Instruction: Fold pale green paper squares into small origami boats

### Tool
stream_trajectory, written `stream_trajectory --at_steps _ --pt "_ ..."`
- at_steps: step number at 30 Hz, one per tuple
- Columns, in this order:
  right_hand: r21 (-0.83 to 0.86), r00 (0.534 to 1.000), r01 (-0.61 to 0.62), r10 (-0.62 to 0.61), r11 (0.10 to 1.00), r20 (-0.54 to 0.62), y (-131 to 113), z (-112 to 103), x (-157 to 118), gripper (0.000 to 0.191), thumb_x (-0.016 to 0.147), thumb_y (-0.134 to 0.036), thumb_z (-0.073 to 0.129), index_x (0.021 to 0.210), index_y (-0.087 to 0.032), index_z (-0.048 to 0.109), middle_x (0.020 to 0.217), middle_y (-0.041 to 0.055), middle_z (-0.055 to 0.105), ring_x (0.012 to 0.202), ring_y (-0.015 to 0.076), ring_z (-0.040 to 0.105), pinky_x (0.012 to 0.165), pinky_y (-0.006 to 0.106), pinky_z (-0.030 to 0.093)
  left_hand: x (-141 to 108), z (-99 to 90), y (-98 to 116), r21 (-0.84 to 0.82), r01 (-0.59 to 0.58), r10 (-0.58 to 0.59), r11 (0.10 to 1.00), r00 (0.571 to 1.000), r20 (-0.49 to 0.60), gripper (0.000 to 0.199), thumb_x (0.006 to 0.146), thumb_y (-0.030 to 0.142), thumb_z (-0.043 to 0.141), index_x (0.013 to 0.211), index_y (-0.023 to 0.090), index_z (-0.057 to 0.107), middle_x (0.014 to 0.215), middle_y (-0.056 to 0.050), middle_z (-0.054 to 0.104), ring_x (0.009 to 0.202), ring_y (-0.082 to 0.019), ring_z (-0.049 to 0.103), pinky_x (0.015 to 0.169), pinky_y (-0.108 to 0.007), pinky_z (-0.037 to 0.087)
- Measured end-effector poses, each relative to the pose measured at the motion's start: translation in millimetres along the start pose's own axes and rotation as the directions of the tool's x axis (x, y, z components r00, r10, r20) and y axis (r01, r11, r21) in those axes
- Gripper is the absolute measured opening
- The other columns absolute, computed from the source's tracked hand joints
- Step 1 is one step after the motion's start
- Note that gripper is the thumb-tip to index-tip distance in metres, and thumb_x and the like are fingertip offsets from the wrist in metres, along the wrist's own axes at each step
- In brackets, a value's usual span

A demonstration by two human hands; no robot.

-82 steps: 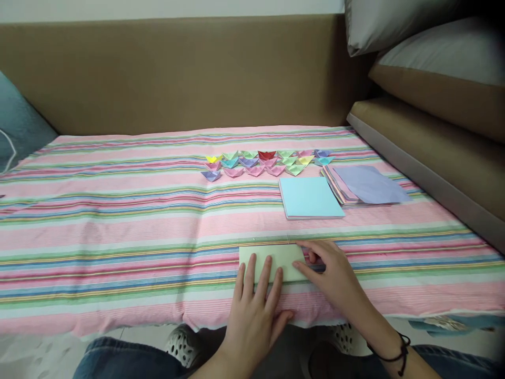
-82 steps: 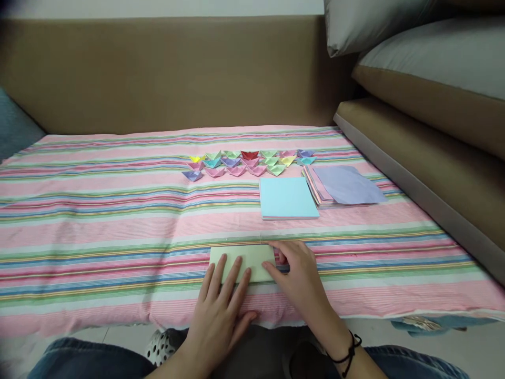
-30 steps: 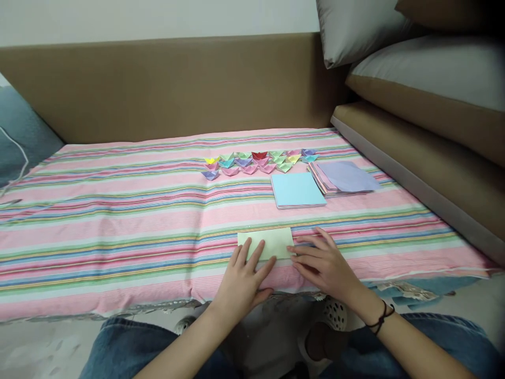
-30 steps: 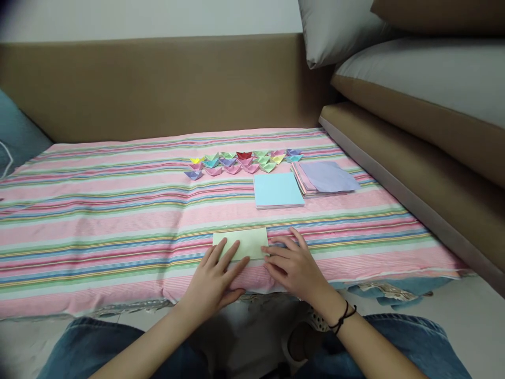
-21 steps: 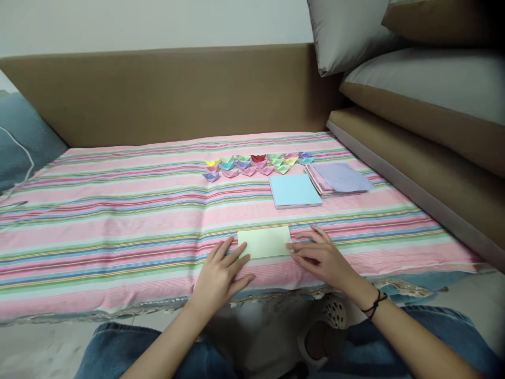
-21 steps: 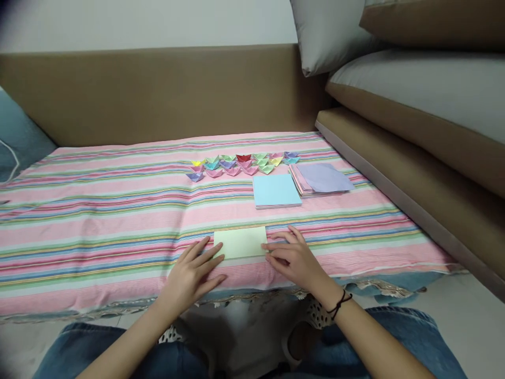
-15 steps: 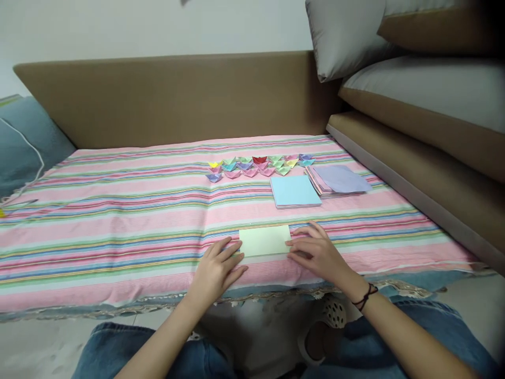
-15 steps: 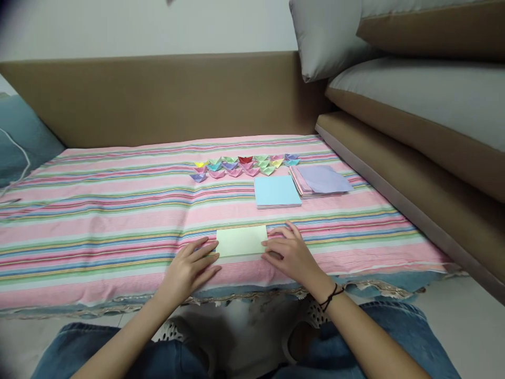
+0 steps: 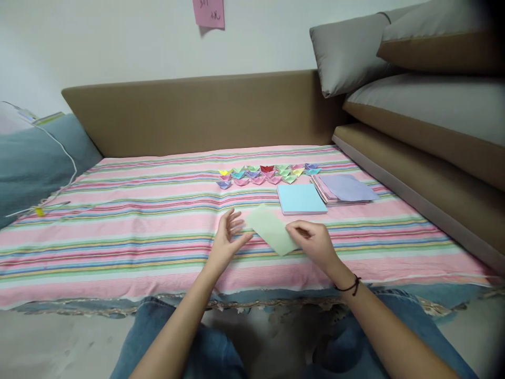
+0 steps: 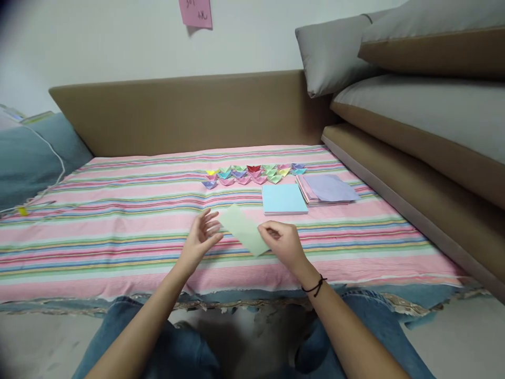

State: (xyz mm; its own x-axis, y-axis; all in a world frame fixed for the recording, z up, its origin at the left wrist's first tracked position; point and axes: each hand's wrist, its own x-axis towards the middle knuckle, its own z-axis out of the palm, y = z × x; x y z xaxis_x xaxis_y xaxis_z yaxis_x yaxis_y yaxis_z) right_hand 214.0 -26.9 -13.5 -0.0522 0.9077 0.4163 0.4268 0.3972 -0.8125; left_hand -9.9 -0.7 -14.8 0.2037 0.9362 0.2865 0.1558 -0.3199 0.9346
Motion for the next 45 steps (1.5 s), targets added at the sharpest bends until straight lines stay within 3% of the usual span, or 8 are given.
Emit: stream_trajectory --at_steps 4,11,16,19,24,30,35,45 --pt "0.383 0.961 -0.249 0.275 0.889 -0.015 -4.5 3.2 5.4 0.024 0.078 -0.037 0.058 0.069 -0.016 0.063 0.066 0.0024 0.062 0.058 0.0148 0.053 0.05 0.024 0.039 7.6 8.4 4.4 -0.322 0.273 -0.243 0.906 0.961 0.131 0.045 0.071 0.039 0.066 0.106 0.013 0.055 0.092 -0.01 0.068 0.081 -0.02 0.066 0.075 -0.035 0.052" --pt "0.482 0.914 -0.398 0.38 0.781 0.138 -3.7 14.3 6.9 0.026 0.071 -0.04 0.066 0.069 -0.015 0.064 0.062 0.0005 0.059 0.055 0.0119 0.049 0.049 0.023 0.035 7.2 21.1 12.9 -0.295 0.358 -0.348 0.886 0.933 0.088 0.025 0.062 0.034 0.074 0.065 0.011 0.065 0.055 -0.002 0.065 0.052 -0.012 0.059 0.055 -0.022 0.048" --pt "0.445 0.91 -0.412 0.385 0.795 0.155 -1.4 8.5 9.0 0.025 0.071 -0.039 0.067 0.066 -0.014 0.063 0.059 0.0 0.058 0.053 0.0107 0.048 0.048 0.022 0.033 7.9 20.7 16.4 -0.323 0.391 -0.365 0.862 0.92 0.141 0.027 0.059 0.034 0.076 0.067 0.012 0.062 0.058 -0.001 0.064 0.055 -0.012 0.06 0.057 -0.023 0.048" --pt "0.344 0.881 -0.455 0.359 0.821 0.308 -2.8 1.7 8.6 0.024 0.073 -0.037 0.065 0.069 -0.014 0.064 0.064 0.0024 0.062 0.055 0.0124 0.052 0.048 0.022 0.035 7.4 14.5 20.8 -0.342 0.406 -0.364 0.847 0.913 0.184 0.036 0.063 0.033 0.074 0.09 0.016 0.059 0.069 -0.001 0.066 0.063 -0.013 0.061 0.06 -0.024 0.048" --pt "0.158 0.787 -0.373 0.222 0.914 0.575 -7.7 -0.7 6.2 0.021 0.076 -0.032 0.061 0.069 -0.013 0.067 0.066 0.0042 0.063 0.058 0.0136 0.054 0.05 0.022 0.036 2.8 1.9 21.4 -0.119 0.476 -0.405 0.871 0.834 0.375 0.033 0.064 0.028 0.072 0.09 0.015 0.057 0.068 0.0 0.062 0.056 -0.01 0.055 0.05 -0.02 0.039" --pt "0.069 0.749 -0.277 0.17 0.958 0.64 -7.0 3.5 7.0 0.018 0.073 -0.029 0.064 0.066 -0.013 0.068 0.058 0.002 0.059 0.055 0.0114 0.048 0.05 0.022 0.034 -4.4 4.4 17.5 0.098 0.322 -0.316 0.942 0.744 0.589 0.017 0.068 0.024 0.067 0.081 0.015 0.062 0.058 0.005 0.046 0.054 -0.007 0.04 0.049 -0.019 0.028" --pt "0.031 0.746 -0.227 0.154 0.973 0.648 -5.0 5.3 5.7 0.019 0.075 -0.028 0.06 0.067 -0.014 0.07 0.057 0.0018 0.059 0.053 0.0111 0.046 0.048 0.022 0.032 -8.4 14.3 18.8 0.172 0.241 -0.296 0.955 0.807 0.512 0.019 0.076 0.028 0.055 0.071 0.013 0.065 0.05 0.005 0.039 0.049 -0.007 0.032 0.046 -0.021 0.023" --pt "0.058 0.869 -0.098 0.057 0.993 0.491 -6.5 13.6 -0.8 0.018 0.074 -0.015 0.053 0.061 -0.014 0.066 0.054 -0.0003 0.054 0.053 0.0101 0.044 0.049 0.022 0.03 -9.6 19.8 21.8 0.211 0.143 -0.223 0.967 0.875 0.43 0.018 0.074 0.03 0.058 0.071 0.014 0.066 0.059 0.0 0.055 0.056 -0.01 0.044 0.05 -0.02 0.032"
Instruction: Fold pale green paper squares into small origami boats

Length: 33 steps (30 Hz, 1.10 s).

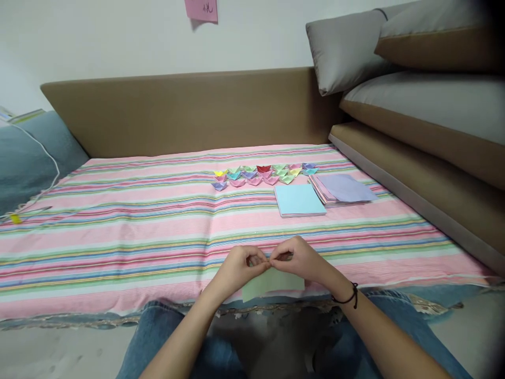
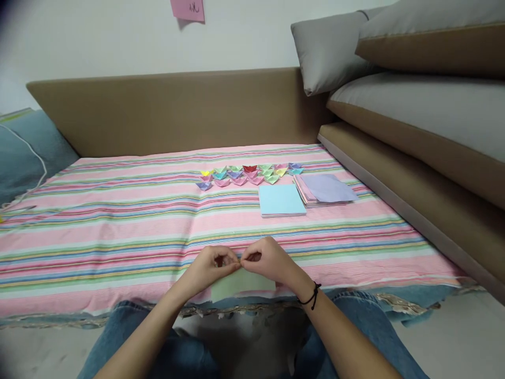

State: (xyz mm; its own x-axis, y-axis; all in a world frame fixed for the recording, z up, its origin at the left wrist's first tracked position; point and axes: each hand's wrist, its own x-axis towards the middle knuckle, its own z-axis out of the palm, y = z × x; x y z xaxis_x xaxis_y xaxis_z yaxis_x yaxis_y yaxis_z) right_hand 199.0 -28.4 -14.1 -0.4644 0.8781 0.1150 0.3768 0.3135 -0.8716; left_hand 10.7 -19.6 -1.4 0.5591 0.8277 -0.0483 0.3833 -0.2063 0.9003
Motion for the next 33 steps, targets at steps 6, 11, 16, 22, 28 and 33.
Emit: stream_trajectory --at_steps 6,11,16,22,28,33 --pt "0.003 1.0 0.001 -0.001 1.0 0.006 -1.9 -2.0 1.8 0.018 0.074 -0.017 0.053 0.062 -0.015 0.067 0.056 0.0007 0.059 0.054 0.0116 0.049 0.049 0.022 0.034 -0.2 -1.4 1.9 0.014 -0.02 0.021 1.0 1.0 -0.023 0.015 0.073 0.024 0.057 0.07 0.013 0.068 0.062 -0.002 0.059 0.056 -0.01 0.045 0.051 -0.021 0.033" --pt "0.068 0.998 -0.043 0.046 0.997 -0.045 -1.4 -17.1 3.1 0.016 0.074 -0.022 0.057 0.067 -0.015 0.07 0.07 0.0053 0.069 0.068 0.018 0.061 0.06 0.025 0.044 1.3 -9.3 4.2 0.01 0.001 0.0 1.0 0.995 -0.097 0.013 0.07 0.021 0.057 0.067 0.013 0.067 0.063 -0.003 0.062 0.057 -0.01 0.047 0.052 -0.021 0.035" --pt "0.032 0.992 -0.078 0.081 0.996 -0.1 5.2 -33.9 0.7 0.02 0.075 -0.029 0.058 0.067 -0.014 0.069 0.068 0.0066 0.068 0.062 0.0177 0.058 0.055 0.026 0.042 0.1 -21.7 0.3 -0.045 0.047 -0.051 0.998 0.994 -0.097 0.016 0.071 0.026 0.06 0.068 0.012 0.068 0.061 -0.003 0.062 0.056 -0.011 0.047 0.052 -0.021 0.035" --pt "0.029 0.976 -0.117 0.121 0.993 -0.179 8.0 -53.6 -6.1 0.023 0.074 -0.034 0.06 0.067 -0.012 0.066 0.062 0.0047 0.061 0.053 0.0126 0.048 0.048 0.024 0.036 -8.4 -44.9 0.3 -0.047 0.12 -0.125 0.992 0.986 -0.107 0.023 0.071 0.034 0.062 0.065 0.013 0.065 0.05 0.002 0.049 0.05 -0.008 0.039 0.05 -0.021 0.031" --pt "0.043 0.993 -0.117 0.117 0.992 0.005 4.3 -48.1 -6.8 0.021 0.075 -0.031 0.059 0.068 -0.012 0.067 0.062 0.0042 0.062 0.058 0.014 0.052 0.052 0.024 0.038 -12.1 -49.1 10.8 0.043 0.038 -0.034 0.998 0.994 -0.101 0.027 0.079 0.041 0.054 0.081 0.017 0.064 0.074 -0.001 0.058 0.063 -0.011 0.045 0.056 -0.022 0.033" --pt "0.02 0.991 -0.052 0.049 0.998 0.121 -2.4 -28.1 -0.9 0.015 0.073 -0.023 0.057 0.068 -0.014 0.068 0.063 0.0026 0.063 0.059 0.0138 0.053 0.054 0.023 0.039 -5.1 -15.2 12.4 0.058 -0.005 -0.001 0.998 0.996 0.092 0.026 0.078 0.04 0.056 0.085 0.018 0.067 0.081 -0.003 0.062 0.071 -0.015 0.051 0.061 -0.024 0.035"
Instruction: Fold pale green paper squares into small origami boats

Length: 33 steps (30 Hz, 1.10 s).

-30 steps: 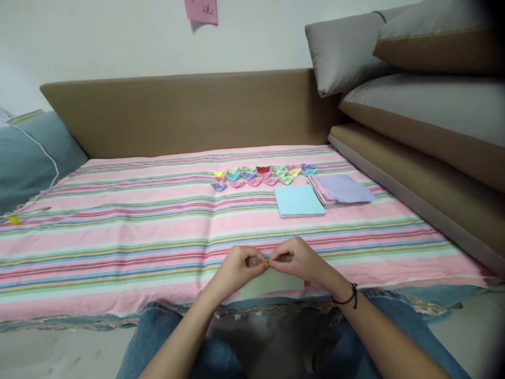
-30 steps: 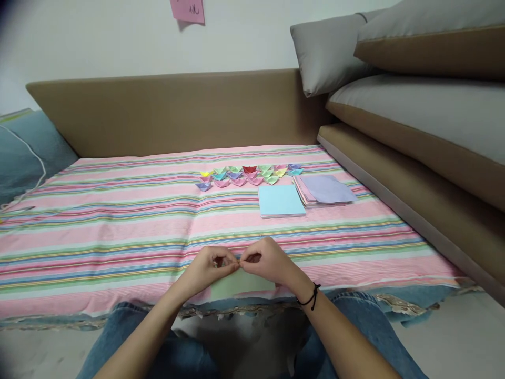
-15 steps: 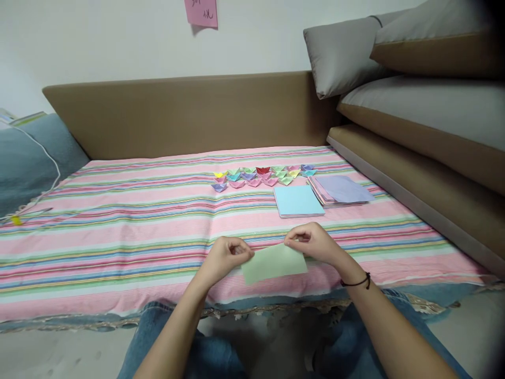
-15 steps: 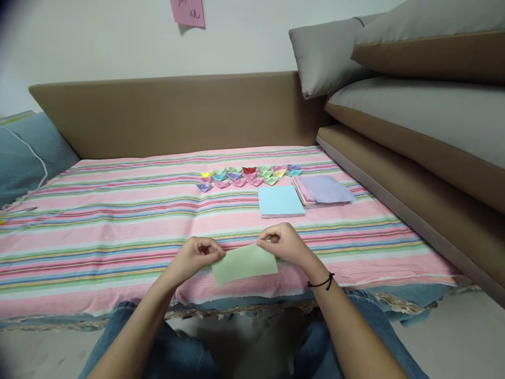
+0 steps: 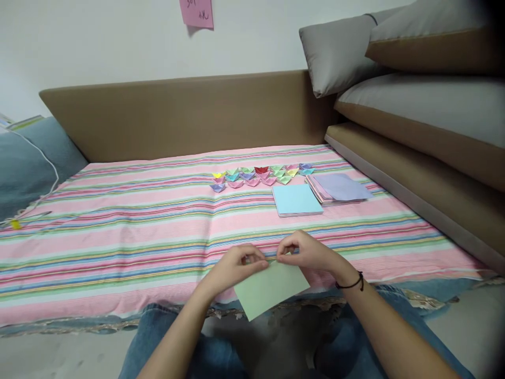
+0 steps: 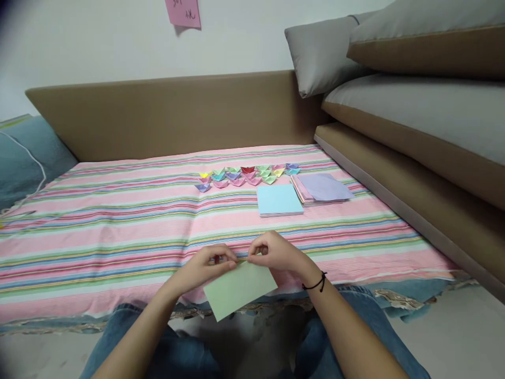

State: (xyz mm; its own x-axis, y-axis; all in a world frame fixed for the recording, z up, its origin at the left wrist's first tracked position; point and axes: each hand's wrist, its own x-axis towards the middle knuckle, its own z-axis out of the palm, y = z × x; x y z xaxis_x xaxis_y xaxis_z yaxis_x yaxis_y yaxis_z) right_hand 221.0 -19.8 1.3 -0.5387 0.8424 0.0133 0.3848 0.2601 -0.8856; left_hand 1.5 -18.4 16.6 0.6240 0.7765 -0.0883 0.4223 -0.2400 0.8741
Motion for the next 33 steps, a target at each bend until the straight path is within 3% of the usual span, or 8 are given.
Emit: stream_trajectory --at_steps 5,13,16,20,23,25,27,33 --pt "-0.008 1.0 0.021 -0.021 1.0 0.012 -1.1 5.6 2.5 0.014 0.073 -0.02 0.056 0.069 -0.015 0.069 0.063 0.0025 0.063 0.058 0.0132 0.052 0.053 0.023 0.039 6.3 17.5 -4.1 -0.009 -0.001 0.0 1.0 1.0 -0.023 0.021 0.078 0.032 0.053 0.071 0.016 0.065 0.064 -0.001 0.057 0.057 -0.011 0.044 0.053 -0.023 0.031" --pt "0.103 0.991 -0.058 0.07 0.993 -0.115 4.2 -17.5 -6.5 0.017 0.074 -0.028 0.06 0.068 -0.013 0.065 0.061 0.0035 0.062 0.058 0.0144 0.055 0.055 0.025 0.042 1.4 1.6 -7.8 -0.025 0.048 -0.049 0.999 0.998 -0.038 0.023 0.076 0.035 0.056 0.068 0.015 0.065 0.057 0.001 0.052 0.053 -0.01 0.041 0.05 -0.022 0.03" --pt "0.137 0.967 -0.019 0.053 0.99 -0.248 7.3 -25.5 -8.1 0.021 0.076 -0.033 0.059 0.066 -0.015 0.059 0.059 0.0009 0.057 0.057 0.0128 0.052 0.055 0.024 0.042 -0.2 -5.0 -11.0 -0.113 0.108 -0.122 0.988 0.985 -0.121 0.027 0.075 0.039 0.058 0.066 0.015 0.062 0.056 0.001 0.05 0.052 -0.01 0.042 0.049 -0.021 0.03" --pt "0.328 0.923 0.035 0.095 0.944 -0.374 7.6 -16.0 -3.6 0.028 0.082 -0.045 0.052 0.083 -0.017 0.057 0.07 0.0023 0.06 0.066 0.0148 0.058 0.065 0.028 0.048 2.9 -5.7 -13.3 -0.328 0.066 -0.189 0.942 0.915 -0.358 0.027 0.074 0.043 0.059 0.072 0.016 0.057 0.06 0.002 0.051 0.052 -0.009 0.044 0.048 -0.02 0.032" --pt "0.517 0.938 0.029 0.156 0.856 -0.311 3.5 7.7 3.3 0.044 0.082 -0.052 0.051 0.113 -0.02 0.047 0.083 0.0049 0.065 0.073 0.017 0.063 0.072 0.032 0.051 7.5 1.7 -13.3 -0.344 -0.028 -0.173 0.939 0.823 -0.541 0.026 0.076 0.043 0.058 0.074 0.017 0.055 0.06 0.003 0.049 0.052 -0.008 0.042 0.047 -0.019 0.03" --pt "0.611 0.963 -0.016 0.177 0.792 -0.204 0.0 24.9 8.0 0.049 0.08 -0.055 0.051 0.112 -0.019 0.047 0.085 0.0067 0.066 0.076 0.0194 0.065 0.071 0.034 0.052 10.0 8.5 -12.7 -0.32 -0.073 -0.149 0.945 0.772 -0.618 0.025 0.079 0.042 0.055 0.077 0.018 0.053 0.058 0.004 0.046 0.051 -0.008 0.04 0.047 -0.019 0.029" --pt "0.65 0.959 -0.009 0.19 0.76 -0.209 -2.5 37.7 11.6 0.045 0.076 -0.051 0.058 0.107 -0.018 0.051 0.082 0.0056 0.066 0.074 0.0199 0.065 0.07 0.033 0.052 11.4 14.3 -11.7 -0.326 -0.124 -0.126 0.937 0.751 -0.648 0.021 0.081 0.041 0.053 0.084 0.02 0.05 0.055 0.006 0.043 0.048 -0.007 0.039 0.046 -0.018 0.03" --pt "0.537 0.869 0.075 0.209 0.84 -0.449 -1.2 38.0 12.9 0.043 0.07 -0.037 0.069 0.104 -0.017 0.053 0.064 -0.0009 0.061 0.062 0.0159 0.059 0.058 0.027 0.045 9.2 13.0 -11.2 -0.316 -0.173 -0.015 0.933 0.859 -0.513 0.022 0.078 0.031 0.059 0.095 0.02 0.05 0.061 0.005 0.048 0.051 -0.008 0.044 0.048 -0.019 0.035"
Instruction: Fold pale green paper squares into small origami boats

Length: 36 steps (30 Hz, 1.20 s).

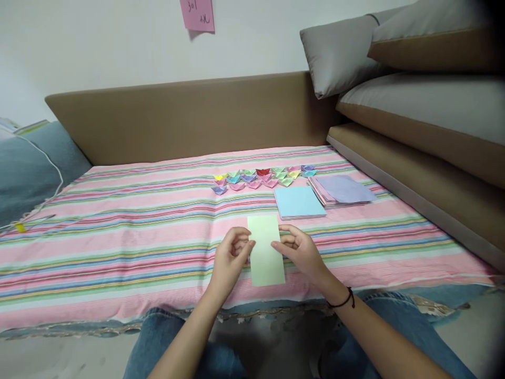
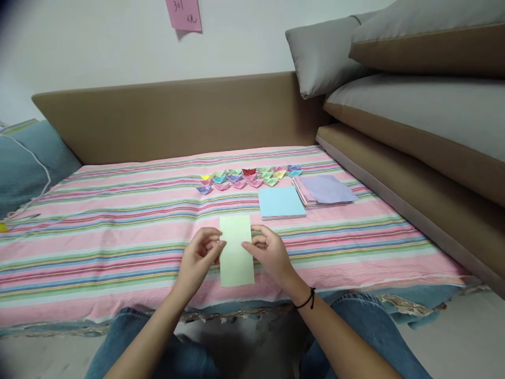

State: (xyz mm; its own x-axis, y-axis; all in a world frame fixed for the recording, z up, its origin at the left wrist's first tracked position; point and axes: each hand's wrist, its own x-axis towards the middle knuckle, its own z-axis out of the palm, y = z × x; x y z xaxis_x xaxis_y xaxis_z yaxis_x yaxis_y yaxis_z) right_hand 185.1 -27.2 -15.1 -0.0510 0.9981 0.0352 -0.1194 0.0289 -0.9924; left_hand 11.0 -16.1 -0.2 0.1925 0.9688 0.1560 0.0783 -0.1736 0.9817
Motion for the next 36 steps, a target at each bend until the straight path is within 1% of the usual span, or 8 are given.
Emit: stream_trajectory --at_steps 3,5,8,12,19,23,30,36 --pt "-0.045 0.998 0.015 -0.017 0.999 -0.059 -1.4 -4.2 0.7 0.035 0.069 -0.036 0.07 0.095 -0.017 0.057 0.06 -0.0019 0.059 0.057 0.0139 0.054 0.054 0.025 0.042 1.1 -4.7 -0.7 0.067 0.03 -0.034 0.997 0.998 0.061 0.02 0.078 0.029 0.059 0.092 0.016 0.06 0.055 0.004 0.045 0.051 -0.009 0.045 0.05 -0.021 0.038" --pt "-0.056 0.996 0.001 -0.005 0.998 -0.087 -2.0 -4.7 -0.1 0.027 0.069 -0.039 0.069 0.079 -0.016 0.06 0.059 -0.0002 0.059 0.056 0.0141 0.053 0.053 0.026 0.041 1.6 -5.7 -1.2 0.083 0.035 -0.039 0.996 0.998 0.05 0.021 0.077 0.029 0.059 0.093 0.016 0.062 0.055 0.004 0.045 0.051 -0.008 0.043 0.049 -0.021 0.036" --pt "-0.068 0.994 -0.027 0.019 0.997 -0.106 -3.5 -4.5 -1.7 0.027 0.067 -0.041 0.07 0.063 -0.015 0.061 0.058 0.0015 0.059 0.055 0.0147 0.053 0.052 0.027 0.042 2.1 -4.6 -0.3 0.102 0.007 -0.011 0.995 0.999 0.038 0.02 0.076 0.027 0.061 0.092 0.016 0.065 0.065 0.001 0.05 0.053 -0.008 0.042 0.049 -0.021 0.035" --pt "-0.043 0.994 -0.035 0.03 0.998 -0.107 -5.6 -6.2 -2.5 0.025 0.067 -0.038 0.07 0.063 -0.014 0.065 0.056 0.0008 0.058 0.053 0.0135 0.052 0.051 0.026 0.043 2.3 -2.6 1.2 0.095 -0.018 0.01 0.995 0.997 0.082 0.02 0.075 0.025 0.062 0.092 0.016 0.067 0.082 -0.004 0.056 0.057 -0.008 0.046 0.051 -0.021 0.037" --pt "0.055 0.989 -0.074 0.081 0.996 -0.125 -5.6 -7.7 -2.6 0.024 0.065 -0.038 0.072 0.064 -0.014 0.068 0.061 0.0033 0.065 0.058 0.017 0.059 0.056 0.029 0.049 1.8 -1.2 -1.5 0.078 0.011 -0.019 0.997 0.994 0.105 0.023 0.075 0.027 0.063 0.094 0.015 0.066 0.07 -0.001 0.053 0.054 -0.009 0.048 0.051 -0.022 0.038" --pt "0.062 0.992 -0.052 0.059 0.997 -0.108 -4.5 -9.1 -1.4 0.023 0.067 -0.037 0.071 0.063 -0.015 0.069 0.063 0.004 0.067 0.061 0.0186 0.061 0.058 0.03 0.051 3.0 -2.5 -2.3 0.089 0.008 -0.02 0.996 0.991 0.135 0.024 0.075 0.028 0.063 0.095 0.015 0.066 0.072 -0.002 0.053 0.056 -0.009 0.048 0.052 -0.022 0.039" --pt "0.073 0.995 -0.063 0.068 0.995 -0.071 -1.9 -11.6 -1.6 0.023 0.068 -0.037 0.071 0.067 -0.015 0.071 0.069 0.007 0.07 0.066 0.0226 0.065 0.062 0.034 0.054 2.4 -8.4 -4.2 0.124 0.068 -0.099 0.99 0.96 0.262 0.027 0.077 0.031 0.06 0.099 0.016 0.066 0.061 0.002 0.045 0.056 -0.009 0.042 0.054 -0.022 0.037" --pt "0.077 0.997 -0.064 0.066 0.995 -0.028 -0.9 -10.4 -2.2 0.022 0.069 -0.037 0.07 0.067 -0.015 0.071 0.067 0.005 0.069 0.065 0.0208 0.065 0.061 0.033 0.054 2.1 -2.5 -4.6 0.129 0.027 -0.054 0.991 0.977 0.206 0.025 0.074 0.033 0.063 0.091 0.016 0.07 0.056 0.003 0.04 0.052 -0.008 0.032 0.048 -0.021 0.027"
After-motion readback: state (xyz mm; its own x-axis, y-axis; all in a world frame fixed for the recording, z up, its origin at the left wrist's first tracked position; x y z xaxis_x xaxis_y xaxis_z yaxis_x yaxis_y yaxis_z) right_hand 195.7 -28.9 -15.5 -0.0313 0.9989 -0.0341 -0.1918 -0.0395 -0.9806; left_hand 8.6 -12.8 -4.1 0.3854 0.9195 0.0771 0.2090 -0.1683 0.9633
